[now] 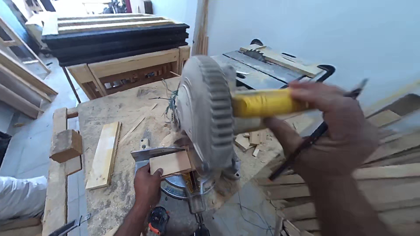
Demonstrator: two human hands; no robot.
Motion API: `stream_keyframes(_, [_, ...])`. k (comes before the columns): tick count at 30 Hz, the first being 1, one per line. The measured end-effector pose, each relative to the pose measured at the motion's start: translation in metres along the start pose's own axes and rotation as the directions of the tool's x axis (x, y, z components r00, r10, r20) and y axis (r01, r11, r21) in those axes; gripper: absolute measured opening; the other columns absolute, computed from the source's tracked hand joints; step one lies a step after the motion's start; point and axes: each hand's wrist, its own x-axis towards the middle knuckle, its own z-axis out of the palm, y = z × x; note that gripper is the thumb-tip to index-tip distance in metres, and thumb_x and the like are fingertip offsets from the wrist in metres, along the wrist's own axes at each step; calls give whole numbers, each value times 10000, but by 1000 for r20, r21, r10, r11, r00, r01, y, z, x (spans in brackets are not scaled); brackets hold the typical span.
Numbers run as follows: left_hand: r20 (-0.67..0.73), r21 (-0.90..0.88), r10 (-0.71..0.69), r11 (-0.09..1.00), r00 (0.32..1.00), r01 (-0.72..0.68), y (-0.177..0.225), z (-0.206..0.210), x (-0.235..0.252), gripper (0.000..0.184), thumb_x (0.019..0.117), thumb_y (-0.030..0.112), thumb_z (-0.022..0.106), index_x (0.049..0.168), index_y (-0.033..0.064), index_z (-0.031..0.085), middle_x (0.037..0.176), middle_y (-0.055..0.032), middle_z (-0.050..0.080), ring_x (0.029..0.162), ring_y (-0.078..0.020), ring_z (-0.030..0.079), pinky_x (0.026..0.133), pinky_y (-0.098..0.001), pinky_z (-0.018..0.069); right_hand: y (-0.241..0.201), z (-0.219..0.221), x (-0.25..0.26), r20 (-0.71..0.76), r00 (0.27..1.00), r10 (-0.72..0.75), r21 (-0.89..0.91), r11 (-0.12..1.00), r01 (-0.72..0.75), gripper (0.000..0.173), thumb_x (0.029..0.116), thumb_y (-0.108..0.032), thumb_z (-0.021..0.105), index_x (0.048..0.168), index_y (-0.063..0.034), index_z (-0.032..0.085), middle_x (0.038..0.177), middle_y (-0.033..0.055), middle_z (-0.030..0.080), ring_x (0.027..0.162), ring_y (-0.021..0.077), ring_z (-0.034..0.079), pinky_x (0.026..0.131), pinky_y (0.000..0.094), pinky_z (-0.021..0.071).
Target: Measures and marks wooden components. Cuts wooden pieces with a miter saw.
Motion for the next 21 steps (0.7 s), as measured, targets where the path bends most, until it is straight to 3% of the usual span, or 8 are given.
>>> stream_keyframes(2, [17,29,34,999,999,-35,-2,-4,-4,427,865,287,779,1221,63,705,1152,-128,721,1095,-257,687,987,-499,546,13,25,-37,-127,971,204,64,978,-197,405,962,-217,717,1301,-21,612,1456,194,571,1346,298,569,1093,481,519])
stream_keyframes(3, [44,38,65,997,997,-66,-2,-7,-4,608,810,303,829,1322,40,635,1258,-166,667,1172,-287,647,1026,-497,526,18,43,-70,-63,921,385,51,923,-382,434,984,-261,684,1337,-23,604,1456,167,580,1324,266,589,1078,463,529])
stream_keyframes(5, [159,119,124,982,979,-144,1,-13,1,1015,711,361,917,1532,46,410,1493,-225,479,1343,-346,524,1113,-509,465,27,84,-133,334,661,672,-50,712,-700,600,973,-365,697,1458,-52,532,1473,175,563,1300,332,591,1068,555,501])
stream_keyframes(7, [298,281,146,931,943,-233,4,-16,12,1136,689,408,936,1596,115,317,1558,-224,408,1377,-372,498,1115,-541,463,42,124,-185,606,448,658,-166,655,-737,680,905,-453,763,1444,-87,568,1542,204,481,1331,382,557,1069,586,489])
stream_keyframes(10, [417,442,147,829,897,-342,3,-15,28,1009,745,411,906,1577,190,379,1537,-210,434,1286,-380,573,1031,-570,520,56,152,-225,664,496,560,-213,777,-592,669,860,-542,766,1379,-139,643,1534,237,475,1339,434,536,1051,642,479])
stream_keyframes(13, [433,426,195,816,880,-390,-7,-29,17,912,727,355,915,1497,137,478,1435,-176,519,1200,-335,620,967,-549,557,67,153,-237,657,565,499,-165,826,-539,670,858,-570,754,1361,-139,654,1553,229,459,1321,470,539,1001,697,483])
stream_keyframes(16, [406,386,226,836,886,-390,-37,-73,-22,910,702,369,935,1471,132,509,1418,-128,553,1249,-281,595,1031,-510,532,72,152,-246,644,601,473,-137,844,-518,671,857,-563,748,1367,-137,652,1604,200,410,1342,474,525,1006,702,474])
stream_keyframes(21, [283,320,75,933,956,-167,-119,-147,-99,1000,634,330,960,1470,32,498,1437,-237,537,1324,-369,542,1109,-548,458,26,146,-222,735,432,523,-214,783,-584,603,888,-521,757,1363,-161,668,1592,196,431,1323,429,556,1023,620,506])
